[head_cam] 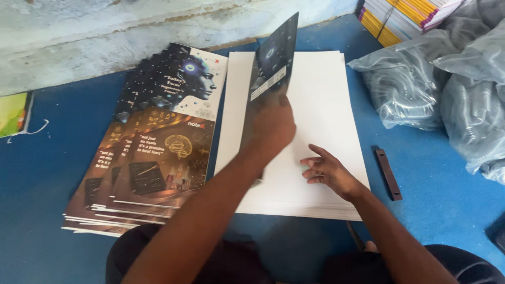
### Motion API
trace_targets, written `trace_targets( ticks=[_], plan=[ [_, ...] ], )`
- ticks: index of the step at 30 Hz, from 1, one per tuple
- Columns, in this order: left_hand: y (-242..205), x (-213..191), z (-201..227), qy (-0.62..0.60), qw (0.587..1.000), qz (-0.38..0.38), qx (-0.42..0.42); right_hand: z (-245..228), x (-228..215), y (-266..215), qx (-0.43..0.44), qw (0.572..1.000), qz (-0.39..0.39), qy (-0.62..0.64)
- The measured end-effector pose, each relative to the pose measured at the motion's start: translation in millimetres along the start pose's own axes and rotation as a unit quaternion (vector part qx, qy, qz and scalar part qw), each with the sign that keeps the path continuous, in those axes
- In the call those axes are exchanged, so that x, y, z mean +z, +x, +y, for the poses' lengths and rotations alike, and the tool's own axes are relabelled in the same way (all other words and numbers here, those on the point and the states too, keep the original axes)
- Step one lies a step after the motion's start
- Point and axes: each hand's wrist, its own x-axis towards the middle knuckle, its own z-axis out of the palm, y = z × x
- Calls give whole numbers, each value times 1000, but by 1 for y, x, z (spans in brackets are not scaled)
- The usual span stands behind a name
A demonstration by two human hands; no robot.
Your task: The person places a printed cover sheet onto a stack of blank pages, folds it over the spine, and presses the fold with a flat tool to crease it. They repeat this process for multiple book units, stacking the finished items to the side.
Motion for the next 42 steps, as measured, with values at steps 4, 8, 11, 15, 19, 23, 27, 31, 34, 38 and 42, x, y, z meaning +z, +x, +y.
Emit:
trace_targets(
  ticks=[4, 8, 11, 15, 19, 23, 27, 31, 34, 38, 42],
  plan=[
    [13, -48, -36, -6, 980, -176, -93, 9, -1, 4, 14, 999, 18, -28],
    [15, -82, -81, -21, 981, -141, -132, 12, -3, 5, 5, 999, 20, -34],
    [10, -97, -127, -71, 984, -98, -130, 14, -2, 4, -5, 999, 20, -42],
    [-1, -110, -190, -142, 979, -67, -132, 16, -1, 5, -3, 998, 31, -62],
    [-14, -118, -241, -186, 977, -47, -97, 16, 0, 4, -3, 997, 32, -72],
    [-24, -118, -274, -184, 973, -46, -133, 16, 2, 4, 1, 996, 42, -80],
    [-30, -113, -294, -203, 966, -35, -154, 16, 3, 4, 1, 996, 45, -74],
    [-33, -115, -312, -189, 966, -37, -173, 17, 1, 3, -7, 996, 38, -75],
    [-46, -119, -324, -164, 969, -24, -184, 17, 2, 4, -5, 996, 40, -81],
    [-52, -114, -328, 20, 973, -103, -208, 15, 4, 7, 8, 995, 57, -86],
    [-65, -107, -318, 51, 969, -91, -225, 16, 3, 6, 1, 995, 55, -85]
  ],
)
